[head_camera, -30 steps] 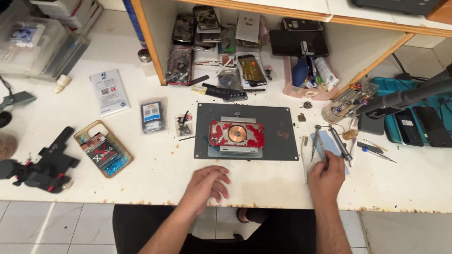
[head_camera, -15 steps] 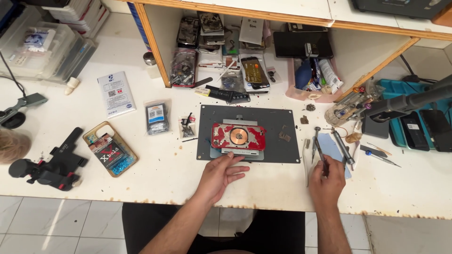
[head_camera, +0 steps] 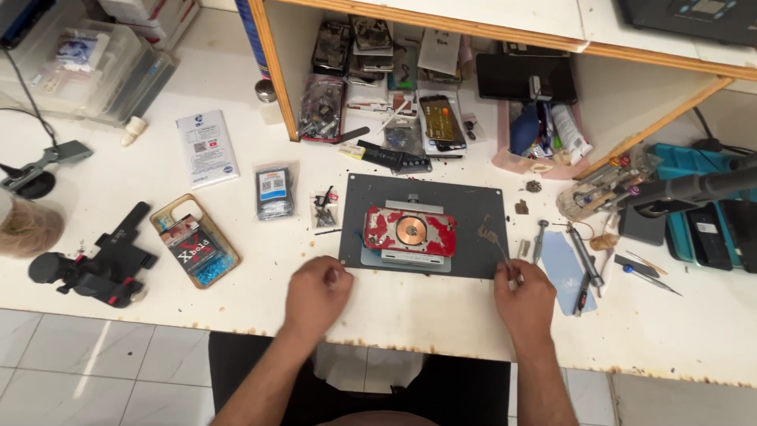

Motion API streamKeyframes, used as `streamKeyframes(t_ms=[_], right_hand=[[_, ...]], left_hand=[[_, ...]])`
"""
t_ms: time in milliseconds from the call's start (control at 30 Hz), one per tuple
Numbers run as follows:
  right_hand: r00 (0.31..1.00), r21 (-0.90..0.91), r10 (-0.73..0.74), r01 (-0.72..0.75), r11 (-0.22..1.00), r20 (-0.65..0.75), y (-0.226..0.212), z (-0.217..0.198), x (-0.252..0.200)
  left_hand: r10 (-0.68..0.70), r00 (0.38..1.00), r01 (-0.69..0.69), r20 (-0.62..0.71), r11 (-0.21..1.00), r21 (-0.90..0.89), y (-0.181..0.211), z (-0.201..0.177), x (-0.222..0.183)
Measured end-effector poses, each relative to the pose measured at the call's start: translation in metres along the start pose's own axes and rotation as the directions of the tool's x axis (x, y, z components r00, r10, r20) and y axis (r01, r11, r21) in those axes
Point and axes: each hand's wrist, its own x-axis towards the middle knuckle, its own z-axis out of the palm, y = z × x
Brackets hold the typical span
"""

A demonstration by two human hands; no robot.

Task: Removing a component from an electronic device using a heat gun and a prying tool

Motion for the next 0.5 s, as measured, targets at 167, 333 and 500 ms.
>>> streamKeyframes(t_ms=[167, 333, 500], right_hand=[[0.977, 0.05, -0.183, 0.19, 0.981, -0.111, 0.017, 0.02, -0.03], [0.911, -0.039, -0.322, 0.324, 0.945, -0.256, 0.018, 0.024, -0.035], [0.92, -0.056, -0.273, 0.268, 0.962, -0.281, 0.016, 0.027, -0.032]], left_hand=[[0.332, 0.932, -0.321, -0.145, 0.942, 0.094, -0.007, -0.02, -0.005], [0.342, 0.936, -0.331, 0.081, 0.936, -0.119, 0.01, -0.025, -0.028], [0.193, 0.302, -0.148, 0.934, 0.977, -0.154, 0.007, 0.005, -0.076]])
